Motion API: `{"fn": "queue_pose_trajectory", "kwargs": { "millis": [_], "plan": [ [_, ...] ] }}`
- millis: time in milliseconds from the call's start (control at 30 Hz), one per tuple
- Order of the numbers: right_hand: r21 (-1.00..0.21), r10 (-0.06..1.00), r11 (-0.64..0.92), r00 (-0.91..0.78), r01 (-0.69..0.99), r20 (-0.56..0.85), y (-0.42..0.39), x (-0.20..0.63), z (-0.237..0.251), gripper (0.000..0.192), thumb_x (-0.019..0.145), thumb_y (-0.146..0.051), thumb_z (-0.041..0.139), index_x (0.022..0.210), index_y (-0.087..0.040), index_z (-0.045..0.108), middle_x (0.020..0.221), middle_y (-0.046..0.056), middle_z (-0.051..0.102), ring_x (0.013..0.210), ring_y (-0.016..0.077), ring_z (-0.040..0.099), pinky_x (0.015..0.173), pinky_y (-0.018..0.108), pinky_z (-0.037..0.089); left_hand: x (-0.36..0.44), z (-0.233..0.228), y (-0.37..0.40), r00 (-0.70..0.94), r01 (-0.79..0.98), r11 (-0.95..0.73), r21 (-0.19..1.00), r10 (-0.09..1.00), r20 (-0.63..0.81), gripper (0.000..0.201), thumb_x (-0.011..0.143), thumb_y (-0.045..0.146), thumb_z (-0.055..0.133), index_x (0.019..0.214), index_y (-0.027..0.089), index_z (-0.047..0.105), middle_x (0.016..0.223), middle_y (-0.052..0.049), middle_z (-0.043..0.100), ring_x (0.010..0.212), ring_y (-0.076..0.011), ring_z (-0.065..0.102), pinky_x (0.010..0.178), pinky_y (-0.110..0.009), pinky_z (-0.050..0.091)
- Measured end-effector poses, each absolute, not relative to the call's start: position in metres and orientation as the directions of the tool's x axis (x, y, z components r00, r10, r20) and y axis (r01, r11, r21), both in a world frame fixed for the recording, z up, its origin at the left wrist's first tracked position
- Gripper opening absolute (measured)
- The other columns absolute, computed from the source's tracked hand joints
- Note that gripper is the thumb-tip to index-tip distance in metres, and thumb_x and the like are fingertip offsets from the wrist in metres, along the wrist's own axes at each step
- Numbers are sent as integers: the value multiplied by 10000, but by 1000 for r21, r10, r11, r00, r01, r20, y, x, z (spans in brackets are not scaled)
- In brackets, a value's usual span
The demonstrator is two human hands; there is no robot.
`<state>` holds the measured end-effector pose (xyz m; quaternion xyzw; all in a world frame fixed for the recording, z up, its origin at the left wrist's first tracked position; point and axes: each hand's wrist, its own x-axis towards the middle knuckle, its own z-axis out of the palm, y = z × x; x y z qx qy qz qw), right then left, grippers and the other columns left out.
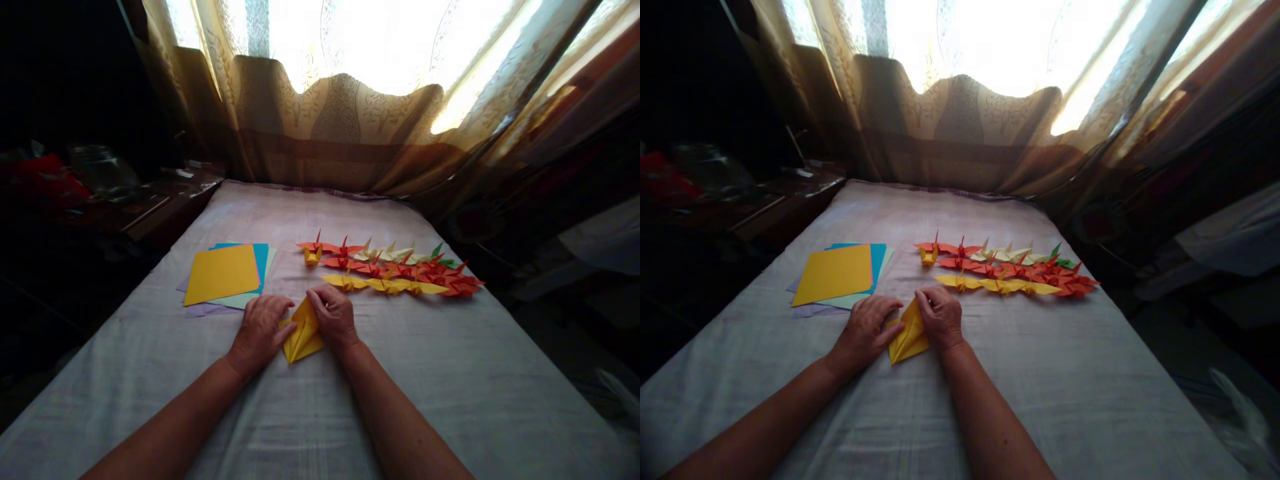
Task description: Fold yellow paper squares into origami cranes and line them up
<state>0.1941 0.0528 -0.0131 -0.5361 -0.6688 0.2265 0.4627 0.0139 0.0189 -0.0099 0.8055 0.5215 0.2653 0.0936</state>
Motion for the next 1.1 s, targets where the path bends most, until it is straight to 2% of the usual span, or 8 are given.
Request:
{"fn": "queue_pose_trajectory", "kwargs": {
  "millis": [100, 167, 300, 500, 733, 833, 933, 1100],
  "plan": [
    [-755, 942, 258, 18, 602, 336, 53, 196, -16, 271, 910, -362, 524, 773, -218, 708, 791, 29, 713, 724, 156, 613, 723, 255, 460, 14, -10, 13, 436, 751, -563, 345, 815, 381, 249, 872, 163, 583, 1105, 235, 636, 1128, -66, 680, 1114, -241, 578, 1022, -408, 401],
    [-714, 957, 186, 41, 675, 288, 53, 197, -16, 228, 902, -340, 551, 799, -228, 720, 800, 18, 723, 717, 153, 624, 702, 245, 449, 13, -11, 9, 538, 707, -653, 273, 746, 393, 333, 897, 112, 528, 1174, 261, 638, 1183, -65, 674, 1146, -234, 577, 1033, -399, 406],
    [-621, 975, 95, 54, 778, 217, 55, 197, -13, 168, 896, -315, 595, 825, -237, 725, 825, 8, 738, 737, 153, 648, 681, 235, 422, 9, -16, 1, 683, 643, -744, 182, 664, 305, 419, 930, 105, 496, 1281, 304, 608, 1390, -61, 593, 1309, -266, 507, 1085, -441, 382],
    [-514, 983, 65, 34, 855, 182, 59, 195, -9, 194, 930, -335, 581, 826, -244, 716, 856, 14, 743, 761, 160, 653, 660, 243, 391, 0, -16, -4, 753, 596, -758, 266, 642, 141, 485, 935, 98, 440, 1381, 261, 537, 1427, -54, 574, 1345, -248, 498, 1155, -460, 332],
    [-414, 987, 46, 23, 909, 159, 58, 190, -7, 160, 935, -320, 595, 846, -224, 688, 922, 26, 728, 799, 159, 649, 650, 248, 370, 1, -6, -8, 748, 575, -741, 347, 648, 145, 582, 823, 132, 519, 1398, 221, 523, 1453, -80, 545, 1371, -265, 468, 1196, -482, 276],
    [-401, 989, 26, 35, 916, 146, 57, 188, -5, 153, 939, -328, 587, 868, -223, 672, 930, 23, 722, 810, 155, 649, 650, 246, 373, 2, -4, -11, 747, 586, -742, 324, 650, 138, 540, 856, 241, 554, 1395, 223, 522, 1459, -95, 537, 1373, -289, 462, 1198, -506, 251],
    [-386, 990, -16, 68, 922, 120, 57, 186, -1, 129, 946, -320, 579, 988, -223, 652, 964, 22, 726, 839, 161, 660, 659, 245, 381, 1, -4, -15, 768, 589, -762, 269, 632, 107, 541, 878, 332, 574, 1407, 242, 507, 1494, -105, 493, 1393, -311, 431, 1195, -528, 221],
    [-350, 992, -52, 90, 935, 93, 59, 185, 2, 124, 953, -311, 556, 986, -221, 635, 974, 34, 729, 853, 176, 669, 656, 250, 386, -6, -7, -21, 790, 586, -781, 216, 610, 65, 584, 927, 393, 518, 1477, 229, 414, 1526, -91, 453, 1415, -273, 402, 1220, -487, 135]
  ]
}}
